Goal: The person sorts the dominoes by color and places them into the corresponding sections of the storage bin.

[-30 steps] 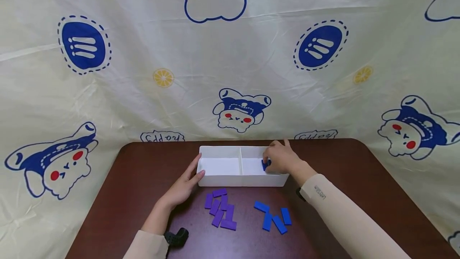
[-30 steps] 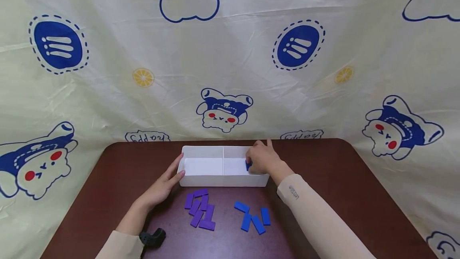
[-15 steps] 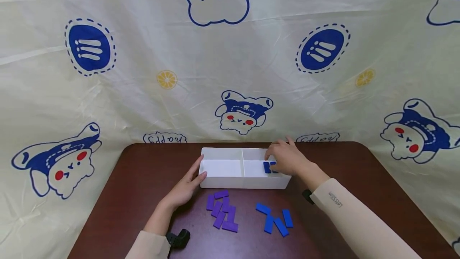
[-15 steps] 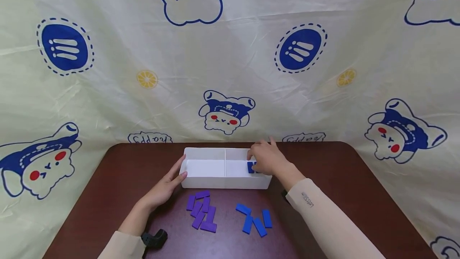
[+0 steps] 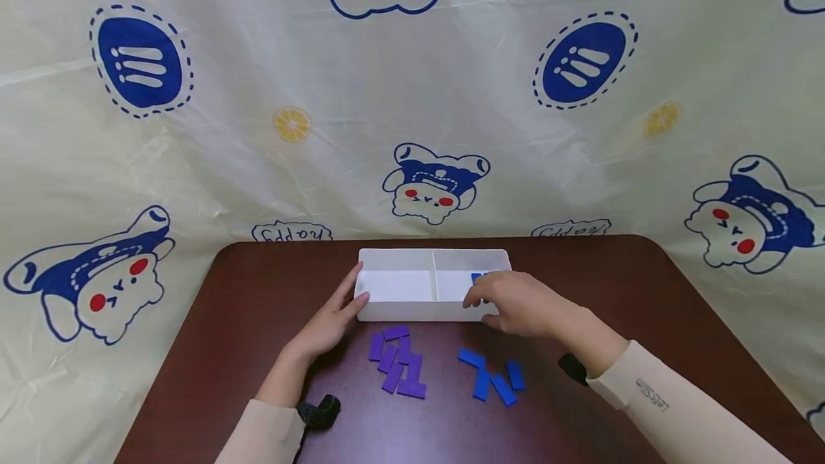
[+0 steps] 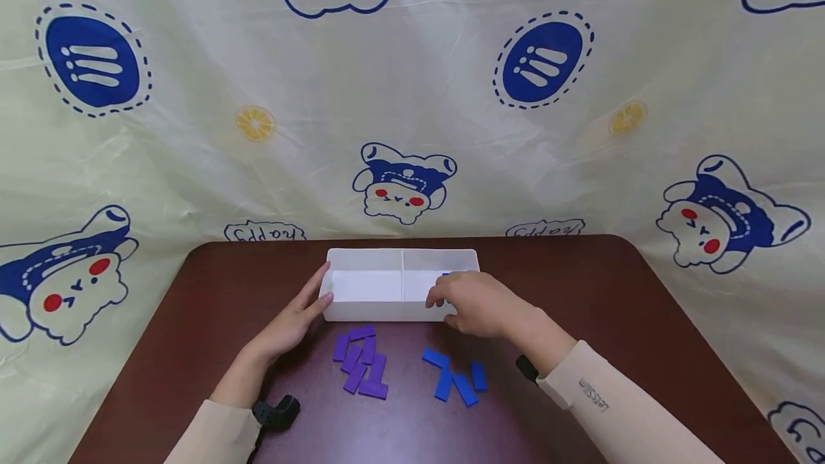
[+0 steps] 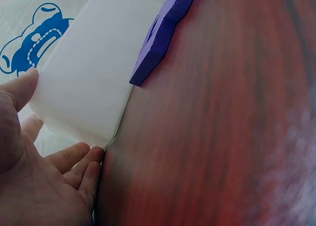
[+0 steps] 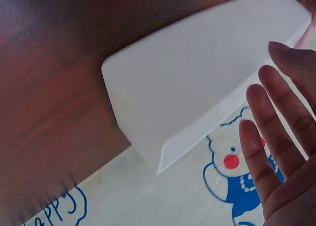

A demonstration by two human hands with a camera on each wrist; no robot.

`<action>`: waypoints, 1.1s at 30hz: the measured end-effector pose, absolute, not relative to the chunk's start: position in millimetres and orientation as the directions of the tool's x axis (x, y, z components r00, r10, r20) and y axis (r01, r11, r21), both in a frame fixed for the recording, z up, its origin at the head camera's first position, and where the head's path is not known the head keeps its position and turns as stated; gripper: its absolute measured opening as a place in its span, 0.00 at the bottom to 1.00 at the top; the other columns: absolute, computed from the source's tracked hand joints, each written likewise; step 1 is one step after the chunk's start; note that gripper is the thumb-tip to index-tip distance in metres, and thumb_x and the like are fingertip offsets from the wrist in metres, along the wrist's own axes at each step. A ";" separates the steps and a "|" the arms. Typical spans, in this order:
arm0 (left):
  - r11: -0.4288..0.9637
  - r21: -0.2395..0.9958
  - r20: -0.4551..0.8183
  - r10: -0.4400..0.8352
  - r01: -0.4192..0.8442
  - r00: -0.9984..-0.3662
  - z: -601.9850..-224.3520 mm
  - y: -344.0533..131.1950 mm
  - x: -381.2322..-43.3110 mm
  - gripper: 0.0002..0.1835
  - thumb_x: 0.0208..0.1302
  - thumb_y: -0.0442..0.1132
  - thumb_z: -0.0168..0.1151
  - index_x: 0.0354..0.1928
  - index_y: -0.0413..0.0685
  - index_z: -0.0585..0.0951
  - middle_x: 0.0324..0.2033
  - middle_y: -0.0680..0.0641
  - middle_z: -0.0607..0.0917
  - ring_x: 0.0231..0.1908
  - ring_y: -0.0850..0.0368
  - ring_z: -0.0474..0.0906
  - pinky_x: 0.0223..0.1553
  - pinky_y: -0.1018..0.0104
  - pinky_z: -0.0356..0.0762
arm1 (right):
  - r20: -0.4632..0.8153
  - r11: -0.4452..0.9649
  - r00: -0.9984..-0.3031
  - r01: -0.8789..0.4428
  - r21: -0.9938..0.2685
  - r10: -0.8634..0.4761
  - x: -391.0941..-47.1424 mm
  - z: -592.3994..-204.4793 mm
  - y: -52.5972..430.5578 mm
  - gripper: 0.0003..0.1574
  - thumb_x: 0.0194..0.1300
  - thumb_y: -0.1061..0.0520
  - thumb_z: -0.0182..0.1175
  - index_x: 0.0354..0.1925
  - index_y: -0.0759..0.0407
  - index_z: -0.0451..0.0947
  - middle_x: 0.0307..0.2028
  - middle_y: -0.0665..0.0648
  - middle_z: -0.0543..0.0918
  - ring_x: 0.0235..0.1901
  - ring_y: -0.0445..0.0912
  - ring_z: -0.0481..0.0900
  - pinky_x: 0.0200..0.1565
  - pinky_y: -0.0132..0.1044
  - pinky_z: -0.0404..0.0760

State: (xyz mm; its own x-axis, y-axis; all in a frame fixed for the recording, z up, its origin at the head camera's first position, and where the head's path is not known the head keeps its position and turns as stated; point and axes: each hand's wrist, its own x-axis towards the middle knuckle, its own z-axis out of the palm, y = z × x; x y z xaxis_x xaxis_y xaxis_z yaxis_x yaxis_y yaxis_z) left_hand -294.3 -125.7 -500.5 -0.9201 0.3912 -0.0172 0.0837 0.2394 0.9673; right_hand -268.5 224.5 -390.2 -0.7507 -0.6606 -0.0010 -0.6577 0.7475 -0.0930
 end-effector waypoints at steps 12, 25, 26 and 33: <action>0.238 0.965 0.009 0.393 0.112 -0.919 -495.0 -125.6 -303.1 0.38 0.82 0.52 0.51 0.84 0.72 0.45 0.84 0.49 0.44 0.83 0.47 0.37 0.80 0.40 0.41 | -0.070 0.608 -0.604 -0.787 -0.104 -0.794 -259.0 -420.8 218.7 0.16 0.61 0.64 0.70 0.44 0.46 0.90 0.44 0.41 0.87 0.48 0.39 0.83 0.51 0.38 0.84; 0.219 0.973 -0.021 0.391 0.071 -0.920 -509.1 -128.1 -290.6 0.38 0.81 0.52 0.51 0.84 0.70 0.46 0.84 0.47 0.44 0.83 0.45 0.36 0.80 0.37 0.40 | -0.105 0.617 -0.609 -0.780 -0.100 -0.786 -248.9 -446.8 217.1 0.19 0.54 0.63 0.74 0.44 0.47 0.89 0.44 0.40 0.88 0.47 0.40 0.81 0.49 0.37 0.83; 0.221 0.973 -0.019 0.387 0.073 -0.922 -509.0 -127.9 -290.5 0.38 0.81 0.53 0.51 0.84 0.70 0.46 0.84 0.47 0.44 0.83 0.45 0.37 0.80 0.37 0.40 | -0.106 0.623 -0.614 -0.776 -0.099 -0.782 -249.0 -446.7 217.2 0.19 0.54 0.63 0.74 0.44 0.47 0.89 0.44 0.40 0.88 0.48 0.40 0.81 0.50 0.38 0.83; 0.223 0.970 0.002 0.383 0.094 -0.924 -503.4 -126.6 -293.6 0.37 0.81 0.53 0.51 0.83 0.73 0.47 0.84 0.48 0.45 0.83 0.46 0.37 0.80 0.37 0.40 | -0.095 0.631 -0.624 -0.771 -0.084 -0.776 -253.2 -442.4 217.5 0.17 0.56 0.59 0.77 0.45 0.49 0.89 0.45 0.43 0.88 0.49 0.43 0.83 0.53 0.42 0.84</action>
